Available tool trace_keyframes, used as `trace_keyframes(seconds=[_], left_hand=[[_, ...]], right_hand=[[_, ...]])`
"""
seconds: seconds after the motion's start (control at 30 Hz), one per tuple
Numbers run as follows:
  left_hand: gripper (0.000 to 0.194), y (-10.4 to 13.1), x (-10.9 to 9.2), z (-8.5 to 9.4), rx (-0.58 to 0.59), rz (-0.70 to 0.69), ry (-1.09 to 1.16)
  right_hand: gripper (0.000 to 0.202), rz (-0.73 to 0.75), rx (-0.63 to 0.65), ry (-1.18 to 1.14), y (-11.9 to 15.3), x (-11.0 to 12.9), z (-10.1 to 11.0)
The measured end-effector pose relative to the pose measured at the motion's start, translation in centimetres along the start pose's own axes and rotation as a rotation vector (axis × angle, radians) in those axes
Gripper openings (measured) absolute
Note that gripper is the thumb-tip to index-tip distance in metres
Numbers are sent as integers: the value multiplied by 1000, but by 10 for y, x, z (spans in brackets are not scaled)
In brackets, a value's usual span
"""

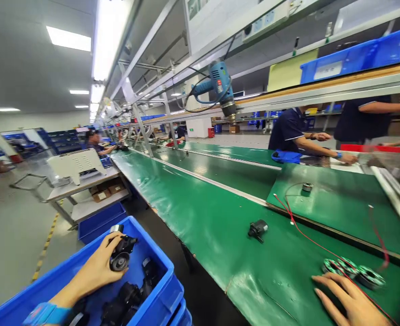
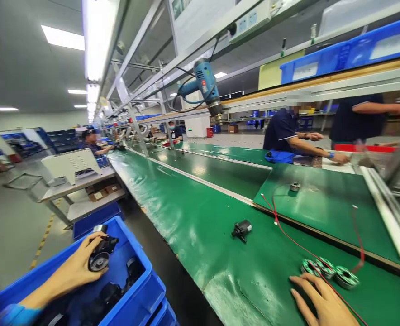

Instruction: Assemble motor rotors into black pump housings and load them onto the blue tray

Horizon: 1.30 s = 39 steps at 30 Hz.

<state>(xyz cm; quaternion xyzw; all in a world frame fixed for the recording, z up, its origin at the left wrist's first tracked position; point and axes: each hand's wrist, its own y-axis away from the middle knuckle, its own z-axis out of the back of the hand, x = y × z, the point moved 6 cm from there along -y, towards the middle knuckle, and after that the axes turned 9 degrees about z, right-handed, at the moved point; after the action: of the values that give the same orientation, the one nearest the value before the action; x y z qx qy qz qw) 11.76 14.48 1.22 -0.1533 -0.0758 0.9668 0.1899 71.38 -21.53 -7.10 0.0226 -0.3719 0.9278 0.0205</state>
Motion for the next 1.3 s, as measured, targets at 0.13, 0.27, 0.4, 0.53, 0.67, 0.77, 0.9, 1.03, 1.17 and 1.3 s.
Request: trace_keyframes(seconds=[0.13,0.27,0.4,0.53,0.67,0.77,0.9,1.03,1.17,1.3], left_hand=[[73,-14,-127,30,-20,-368,5],[86,-1,-284,-1,369,-800,-2],[87,12,-393,-61,506,-1120,-125],[96,-6,-455,-111,502,-1222,-153],[105,-29,-487,-136,521,-1221,-119],[117,-36,-505,-148,524,-1159,-122],[106,-35,-523,-153,298,-983,-173],[53,-16,-530,-159,241,-982,-179],[47,-1,-522,-166,338,-1033,-200],[62,19,-507,-168,674,-1113,-56]], right_hand=[[34,-64,113,16,-11,13,14],[28,-121,130,11,-21,28,24],[24,-140,36,113,-27,36,41],[27,-283,-38,266,-31,28,63],[40,-362,41,289,-38,15,66],[42,-365,158,257,-46,7,58],[43,-349,309,240,-52,3,52],[39,-374,308,212,-50,7,62],[36,-449,278,139,-40,6,76],[39,-544,243,-51,-31,4,87]])
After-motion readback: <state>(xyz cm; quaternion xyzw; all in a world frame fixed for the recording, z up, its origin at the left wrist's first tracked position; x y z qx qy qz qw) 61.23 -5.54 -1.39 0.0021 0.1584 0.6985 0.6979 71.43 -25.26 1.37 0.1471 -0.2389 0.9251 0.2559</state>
